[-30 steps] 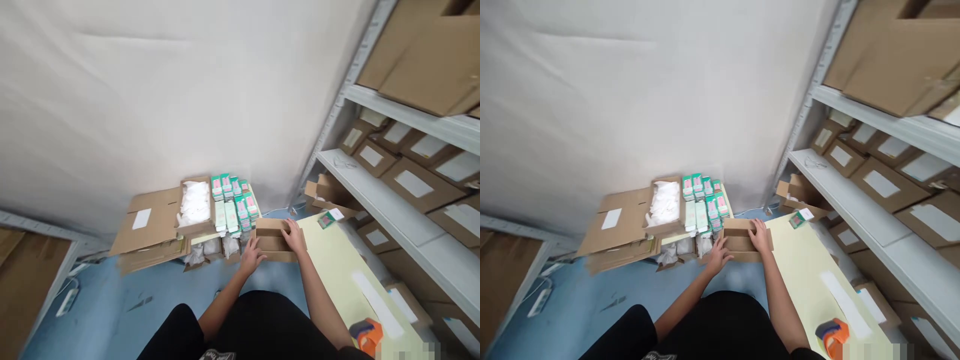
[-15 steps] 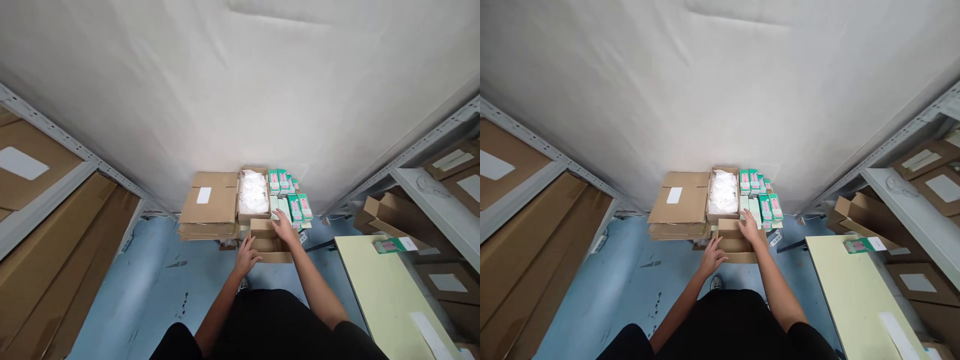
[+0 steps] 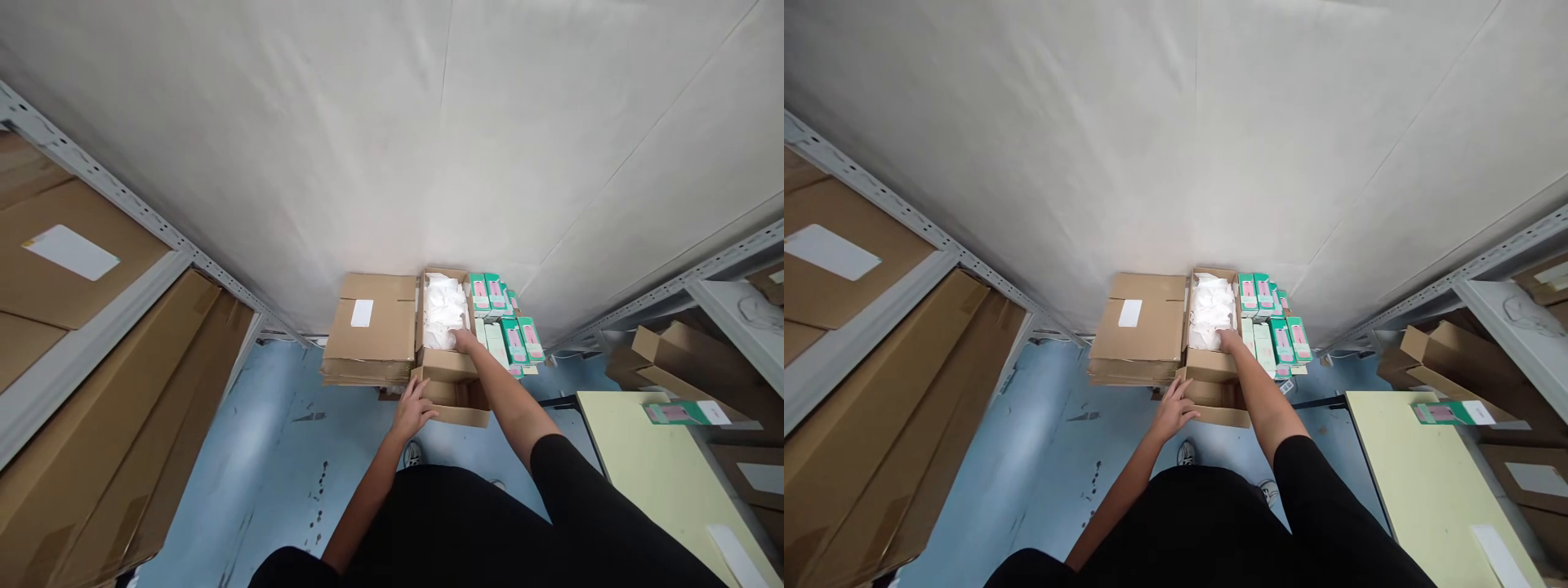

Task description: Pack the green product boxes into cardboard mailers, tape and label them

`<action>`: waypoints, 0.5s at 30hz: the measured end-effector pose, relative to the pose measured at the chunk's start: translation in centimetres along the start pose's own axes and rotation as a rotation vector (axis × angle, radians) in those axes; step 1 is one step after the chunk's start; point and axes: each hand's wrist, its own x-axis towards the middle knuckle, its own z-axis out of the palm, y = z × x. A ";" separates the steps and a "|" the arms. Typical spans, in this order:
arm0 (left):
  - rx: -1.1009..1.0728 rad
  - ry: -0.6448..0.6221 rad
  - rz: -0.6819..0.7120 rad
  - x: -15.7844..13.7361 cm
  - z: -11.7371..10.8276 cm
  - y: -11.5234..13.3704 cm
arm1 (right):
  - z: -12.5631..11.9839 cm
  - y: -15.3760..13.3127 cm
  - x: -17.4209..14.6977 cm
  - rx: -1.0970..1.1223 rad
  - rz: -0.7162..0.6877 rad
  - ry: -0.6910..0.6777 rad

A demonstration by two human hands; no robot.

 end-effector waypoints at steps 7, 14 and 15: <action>-0.035 0.014 0.025 0.5 0.0 -0.1 | 0.2 0.3 -1.3 0.042 0.017 0.129; -0.045 0.044 0.061 1.8 0.2 0.5 | -2.2 0.7 -4.7 0.129 -0.042 0.380; -0.043 0.052 0.063 2.0 0.2 0.8 | -2.4 0.7 -5.5 0.175 -0.072 0.436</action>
